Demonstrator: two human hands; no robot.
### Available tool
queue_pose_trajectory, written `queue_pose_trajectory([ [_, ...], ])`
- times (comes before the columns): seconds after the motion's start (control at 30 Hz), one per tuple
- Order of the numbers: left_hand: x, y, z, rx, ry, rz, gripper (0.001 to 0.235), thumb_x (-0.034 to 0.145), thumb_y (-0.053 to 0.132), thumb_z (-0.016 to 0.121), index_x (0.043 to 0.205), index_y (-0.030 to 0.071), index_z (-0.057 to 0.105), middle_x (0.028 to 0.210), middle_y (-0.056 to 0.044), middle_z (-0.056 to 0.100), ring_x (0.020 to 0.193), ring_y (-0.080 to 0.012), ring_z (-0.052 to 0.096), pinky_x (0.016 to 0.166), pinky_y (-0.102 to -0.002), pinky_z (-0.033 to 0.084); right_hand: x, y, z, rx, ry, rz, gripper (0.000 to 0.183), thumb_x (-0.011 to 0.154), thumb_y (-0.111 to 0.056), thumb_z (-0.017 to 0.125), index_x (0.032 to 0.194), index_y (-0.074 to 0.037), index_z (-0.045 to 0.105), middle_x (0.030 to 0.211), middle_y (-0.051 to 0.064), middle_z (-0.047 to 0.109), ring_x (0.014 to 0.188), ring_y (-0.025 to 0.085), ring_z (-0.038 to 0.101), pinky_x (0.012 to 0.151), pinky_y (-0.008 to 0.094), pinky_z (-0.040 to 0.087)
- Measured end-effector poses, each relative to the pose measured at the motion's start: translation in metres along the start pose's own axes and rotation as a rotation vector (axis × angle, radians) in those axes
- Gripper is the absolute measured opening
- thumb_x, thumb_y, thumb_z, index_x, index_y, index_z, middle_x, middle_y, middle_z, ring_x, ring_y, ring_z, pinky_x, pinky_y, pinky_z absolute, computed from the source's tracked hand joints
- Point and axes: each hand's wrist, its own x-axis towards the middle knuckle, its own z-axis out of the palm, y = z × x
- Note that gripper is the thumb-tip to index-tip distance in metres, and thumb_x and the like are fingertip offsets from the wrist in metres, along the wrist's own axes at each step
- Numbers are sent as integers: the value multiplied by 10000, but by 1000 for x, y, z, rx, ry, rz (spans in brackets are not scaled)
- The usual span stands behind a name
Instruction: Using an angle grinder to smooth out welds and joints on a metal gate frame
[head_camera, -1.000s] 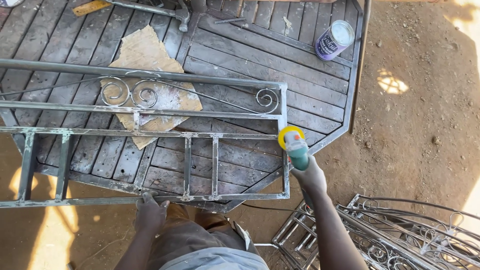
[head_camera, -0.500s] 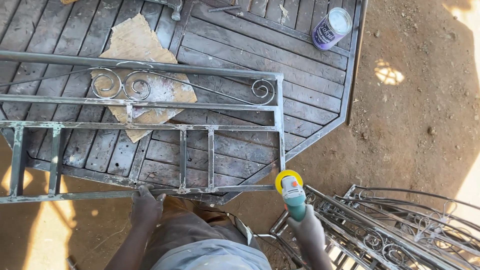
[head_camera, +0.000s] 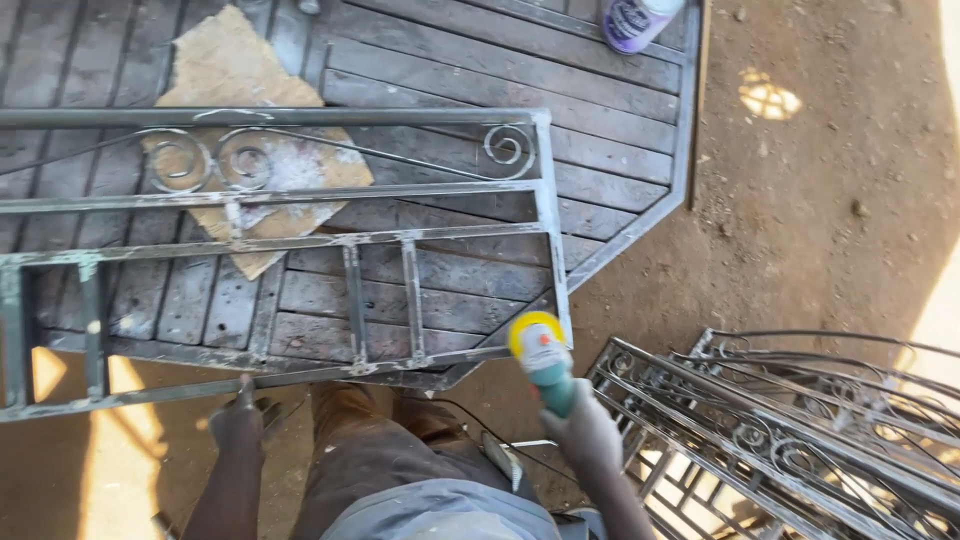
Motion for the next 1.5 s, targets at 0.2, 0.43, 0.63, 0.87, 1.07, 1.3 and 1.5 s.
queue_pose_trajectory([
  [0.2, 10, 18, 2, 223, -80, -110, 431, 1042, 500, 676, 966, 77, 691, 747, -154, 685, 509, -143, 515, 401, -263, 354, 1, 14, -18, 161, 4, 49, 430, 748, -388, 675, 1044, -138, 487, 906, 153, 727, 853, 419, 672, 720, 482, 466],
  [0.43, -95, 44, 44, 255, -100, -212, 401, 1067, 429, 639, 1031, 30, 637, 837, -107, 618, 531, -93, 397, 423, -226, 321, -12, -29, 15, 32, -52, -55, 421, 769, -405, 713, 1067, -199, 498, 920, 60, 754, 801, 306, 731, 697, 470, 529],
  [0.63, -108, 44, 53, 192, -158, -282, 386, 1025, 435, 694, 907, 69, 655, 660, -49, 621, 446, -81, 456, 382, -217, 368, -32, -74, -26, 258, -90, -54, 299, 836, -265, 691, 1068, -151, 542, 891, 34, 691, 725, 170, 618, 649, 341, 490],
  [0.87, 11, 13, -4, -193, 72, -249, 423, 1081, 495, 536, 1172, 82, 552, 822, -83, 656, 589, -170, 616, 470, -286, 508, 14, -45, -53, 266, 65, -39, 379, 776, -360, 715, 1034, -141, 542, 852, 72, 690, 724, 255, 642, 681, 432, 486],
  [1.07, 85, 34, -34, -55, 189, -166, 205, 1022, 354, 574, 924, 177, 606, 707, -44, 614, 518, -145, 530, 398, -294, 335, 29, -60, -60, 492, 116, -24, 393, 752, -309, 747, 1012, -93, 546, 790, 103, 629, 660, 225, 575, 614, 403, 444],
  [1.3, 97, 98, -23, 504, 12, -8, 702, 1059, 598, 509, 932, -72, 676, 727, -190, 679, 534, -292, 621, 470, -410, 452, 23, -95, -71, 543, 83, 14, 384, 813, -248, 715, 1105, -69, 544, 854, 134, 705, 699, 234, 655, 644, 391, 490],
  [1.5, 82, 92, 4, 647, -28, 96, 855, 1143, 633, 318, 843, -63, 712, 732, -258, 702, 671, -412, 666, 716, -536, 483, 45, -109, -56, 507, 130, 92, 377, 808, -268, 692, 1091, -79, 530, 851, 126, 713, 714, 256, 680, 677, 423, 497],
])
